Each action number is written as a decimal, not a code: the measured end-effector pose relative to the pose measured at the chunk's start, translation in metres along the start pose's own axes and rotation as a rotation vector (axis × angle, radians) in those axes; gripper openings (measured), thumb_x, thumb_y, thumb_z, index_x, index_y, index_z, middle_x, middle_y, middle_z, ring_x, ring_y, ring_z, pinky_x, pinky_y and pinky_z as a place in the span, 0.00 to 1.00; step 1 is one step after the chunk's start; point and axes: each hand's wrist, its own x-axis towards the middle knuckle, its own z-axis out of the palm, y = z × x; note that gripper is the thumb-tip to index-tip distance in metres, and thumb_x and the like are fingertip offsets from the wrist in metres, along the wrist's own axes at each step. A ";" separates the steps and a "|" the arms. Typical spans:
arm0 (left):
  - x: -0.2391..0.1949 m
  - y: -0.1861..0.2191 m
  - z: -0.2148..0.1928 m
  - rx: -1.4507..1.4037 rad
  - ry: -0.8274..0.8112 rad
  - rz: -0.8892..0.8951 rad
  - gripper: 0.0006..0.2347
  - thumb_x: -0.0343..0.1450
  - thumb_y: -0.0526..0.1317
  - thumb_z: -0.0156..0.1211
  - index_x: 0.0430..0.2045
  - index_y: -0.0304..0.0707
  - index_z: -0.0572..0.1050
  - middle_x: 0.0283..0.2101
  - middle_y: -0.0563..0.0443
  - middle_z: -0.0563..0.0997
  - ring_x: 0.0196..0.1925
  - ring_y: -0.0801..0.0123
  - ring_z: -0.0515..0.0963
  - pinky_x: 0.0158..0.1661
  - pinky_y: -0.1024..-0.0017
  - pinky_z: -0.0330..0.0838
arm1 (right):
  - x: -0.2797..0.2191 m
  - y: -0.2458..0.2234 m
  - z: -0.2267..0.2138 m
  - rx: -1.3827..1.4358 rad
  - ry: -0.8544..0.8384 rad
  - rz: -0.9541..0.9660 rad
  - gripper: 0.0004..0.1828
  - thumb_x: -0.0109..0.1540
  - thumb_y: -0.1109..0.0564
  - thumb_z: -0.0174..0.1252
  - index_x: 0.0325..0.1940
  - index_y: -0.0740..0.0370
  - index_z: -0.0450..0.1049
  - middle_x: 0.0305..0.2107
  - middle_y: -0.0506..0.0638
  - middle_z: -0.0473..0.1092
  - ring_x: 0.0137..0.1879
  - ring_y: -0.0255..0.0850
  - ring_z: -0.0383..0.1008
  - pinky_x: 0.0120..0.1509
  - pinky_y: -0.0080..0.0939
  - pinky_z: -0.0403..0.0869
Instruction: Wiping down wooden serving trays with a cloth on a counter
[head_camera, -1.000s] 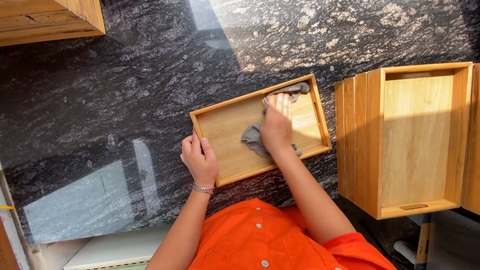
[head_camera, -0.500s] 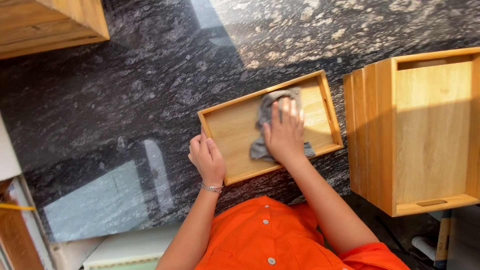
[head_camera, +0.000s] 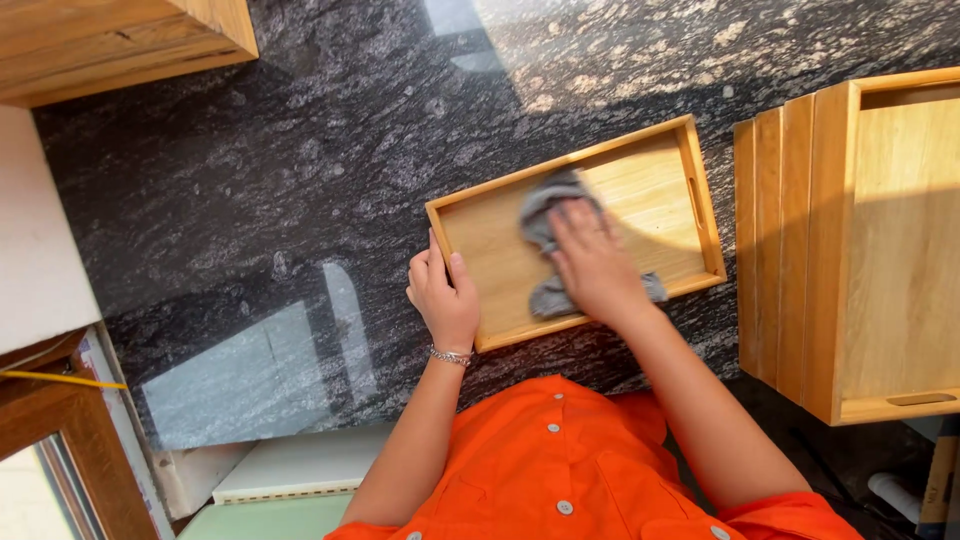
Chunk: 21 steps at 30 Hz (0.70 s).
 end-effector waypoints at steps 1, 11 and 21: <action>0.002 -0.001 0.002 -0.003 0.000 0.003 0.21 0.79 0.44 0.47 0.69 0.43 0.65 0.44 0.50 0.72 0.46 0.53 0.74 0.44 0.61 0.62 | 0.001 0.015 -0.013 -0.003 0.003 0.001 0.29 0.69 0.50 0.52 0.73 0.60 0.65 0.69 0.63 0.63 0.78 0.55 0.57 0.79 0.59 0.51; -0.001 0.000 0.006 0.045 -0.005 -0.064 0.23 0.76 0.42 0.51 0.69 0.48 0.66 0.45 0.53 0.70 0.47 0.56 0.73 0.46 0.63 0.60 | -0.050 0.000 -0.001 -0.109 0.146 0.373 0.24 0.60 0.59 0.57 0.60 0.67 0.73 0.53 0.60 0.68 0.61 0.56 0.71 0.61 0.54 0.72; -0.004 -0.005 0.012 0.057 0.041 -0.040 0.23 0.76 0.45 0.52 0.69 0.51 0.66 0.44 0.54 0.70 0.47 0.58 0.73 0.46 0.62 0.60 | -0.011 -0.060 -0.049 -0.027 -0.050 0.403 0.33 0.58 0.70 0.51 0.69 0.81 0.63 0.67 0.81 0.57 0.76 0.76 0.48 0.75 0.72 0.53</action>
